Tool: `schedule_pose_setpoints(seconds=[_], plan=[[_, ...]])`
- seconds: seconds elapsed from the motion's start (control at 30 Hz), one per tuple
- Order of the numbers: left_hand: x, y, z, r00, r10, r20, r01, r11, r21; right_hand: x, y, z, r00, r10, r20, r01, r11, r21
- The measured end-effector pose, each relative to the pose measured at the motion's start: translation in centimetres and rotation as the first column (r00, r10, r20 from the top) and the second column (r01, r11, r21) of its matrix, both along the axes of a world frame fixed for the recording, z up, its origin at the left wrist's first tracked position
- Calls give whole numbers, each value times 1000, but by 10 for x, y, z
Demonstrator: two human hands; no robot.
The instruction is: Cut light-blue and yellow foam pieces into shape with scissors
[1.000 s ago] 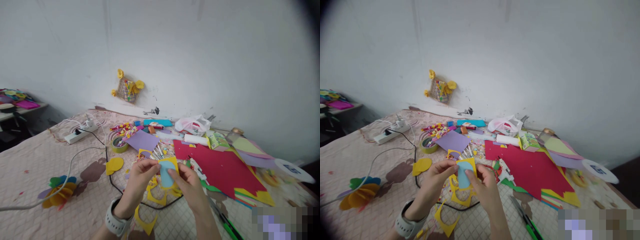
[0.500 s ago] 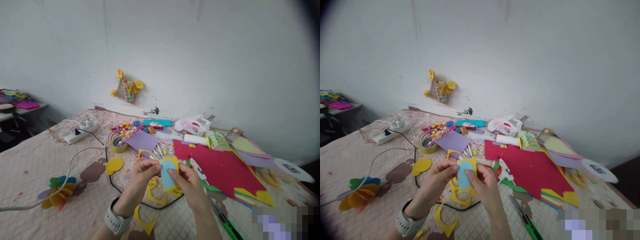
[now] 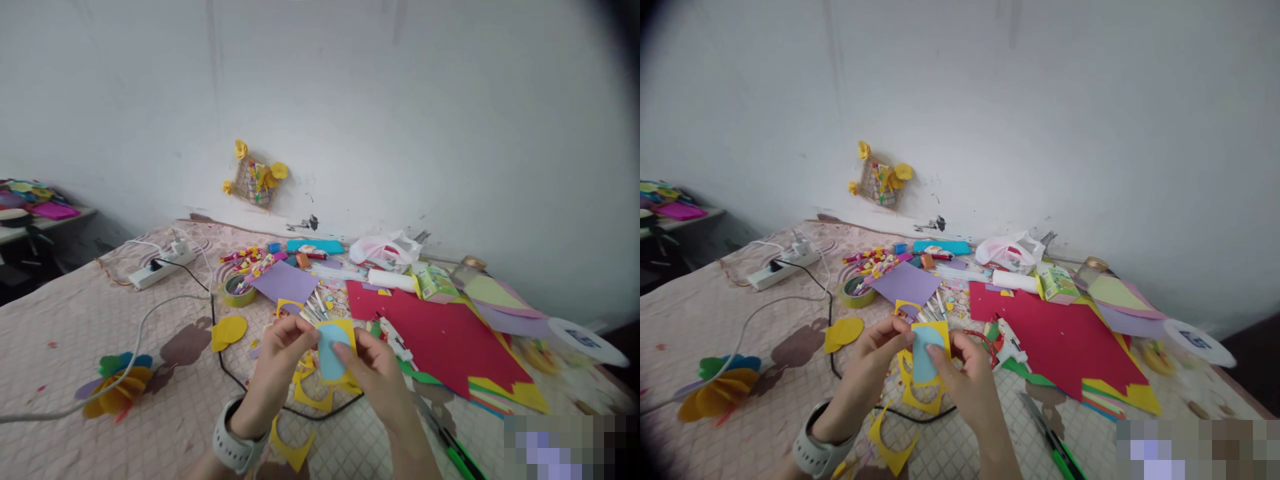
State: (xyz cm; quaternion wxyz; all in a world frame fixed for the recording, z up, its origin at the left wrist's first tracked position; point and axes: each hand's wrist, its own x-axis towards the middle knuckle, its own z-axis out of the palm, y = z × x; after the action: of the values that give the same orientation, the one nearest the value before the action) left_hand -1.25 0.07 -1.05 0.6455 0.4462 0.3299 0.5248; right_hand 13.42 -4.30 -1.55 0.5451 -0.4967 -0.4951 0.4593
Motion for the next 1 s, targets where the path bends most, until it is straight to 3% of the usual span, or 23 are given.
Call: schedule_pose_setpoints(seconds=[0.2, 0.43, 0.67, 1.0], plan=[[0, -3, 4, 999, -20, -46, 22, 999, 29, -2, 0, -1, 1000, 4, 7, -4, 1000, 18], [3, -6, 5, 999, 44, -25, -43, 998, 55, -4, 0, -1, 1000, -1, -13, 1, 1000, -3], [7, -10, 6, 984, -155, -92, 158, 987, 21, 1, 1, -2, 982, -139, -125, 143, 990, 22], [5, -11, 5, 972, -228, -50, 223, 971, -83, 5, 2, 0, 982, -131, -138, 133, 991, 4]])
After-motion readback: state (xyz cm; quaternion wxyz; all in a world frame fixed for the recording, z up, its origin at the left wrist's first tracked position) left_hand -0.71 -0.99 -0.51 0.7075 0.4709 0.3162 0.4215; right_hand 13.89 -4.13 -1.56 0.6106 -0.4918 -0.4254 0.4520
